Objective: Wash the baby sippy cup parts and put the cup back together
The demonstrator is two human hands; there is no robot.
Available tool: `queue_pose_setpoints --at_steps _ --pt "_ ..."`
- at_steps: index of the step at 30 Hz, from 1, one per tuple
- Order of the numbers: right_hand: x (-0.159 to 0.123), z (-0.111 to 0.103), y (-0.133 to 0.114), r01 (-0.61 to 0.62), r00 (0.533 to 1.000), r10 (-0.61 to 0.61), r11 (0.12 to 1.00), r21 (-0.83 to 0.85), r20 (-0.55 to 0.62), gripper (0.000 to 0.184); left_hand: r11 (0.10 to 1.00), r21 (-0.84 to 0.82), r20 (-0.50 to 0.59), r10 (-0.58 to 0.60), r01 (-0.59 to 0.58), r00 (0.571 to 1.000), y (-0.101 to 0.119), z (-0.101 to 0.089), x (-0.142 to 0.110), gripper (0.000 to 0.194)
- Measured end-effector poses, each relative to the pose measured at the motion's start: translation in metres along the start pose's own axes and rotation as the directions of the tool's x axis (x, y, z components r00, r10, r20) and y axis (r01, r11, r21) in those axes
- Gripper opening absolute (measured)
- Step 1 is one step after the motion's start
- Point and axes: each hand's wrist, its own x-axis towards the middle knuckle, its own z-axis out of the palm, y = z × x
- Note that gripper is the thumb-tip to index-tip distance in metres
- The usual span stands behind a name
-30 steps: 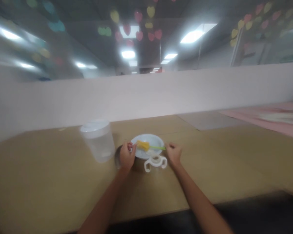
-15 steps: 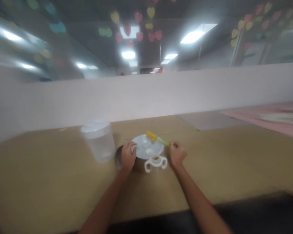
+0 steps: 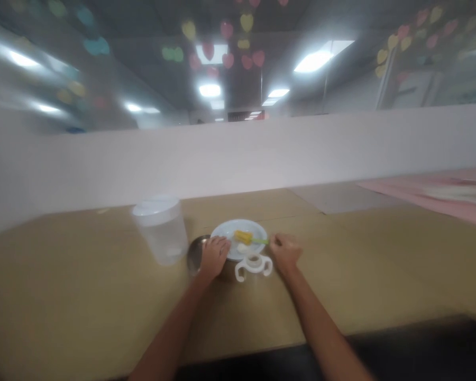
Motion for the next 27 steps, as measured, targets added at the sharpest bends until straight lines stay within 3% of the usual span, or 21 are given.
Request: queue_pose_setpoints --at_steps 5,8,12,15,20,27 --pt "-0.003 0.006 -0.002 -0.015 0.994 -0.001 0.989 0.148 0.109 0.026 0.999 0.011 0.089 0.035 -0.036 0.995 -0.005 0.001 -0.001 0.03" --pt "-0.005 0.008 -0.007 -0.134 0.973 0.091 0.97 0.202 0.211 0.029 0.999 -0.007 0.125 0.044 -0.043 0.991 -0.006 -0.001 -0.001 0.033" --pt "-0.003 0.007 -0.013 -0.365 0.898 0.292 0.912 0.187 0.328 0.033 0.999 -0.02 0.14 0.048 -0.045 0.989 -0.005 -0.003 -0.001 0.033" --pt "0.0 0.006 -0.013 -0.493 0.839 0.416 0.854 0.166 0.351 0.032 0.999 -0.035 0.121 0.044 -0.04 0.992 -0.003 -0.004 -0.001 0.035" --pt "0.003 0.007 -0.01 -0.601 0.778 0.495 0.766 0.229 0.386 0.027 0.996 -0.067 0.085 0.065 -0.06 0.994 0.001 -0.008 -0.001 0.04" --pt "0.005 0.01 -0.006 -0.711 0.701 0.545 0.588 0.387 0.46 0.029 0.956 -0.151 -0.062 0.246 -0.253 0.967 0.003 -0.013 0.004 0.042"
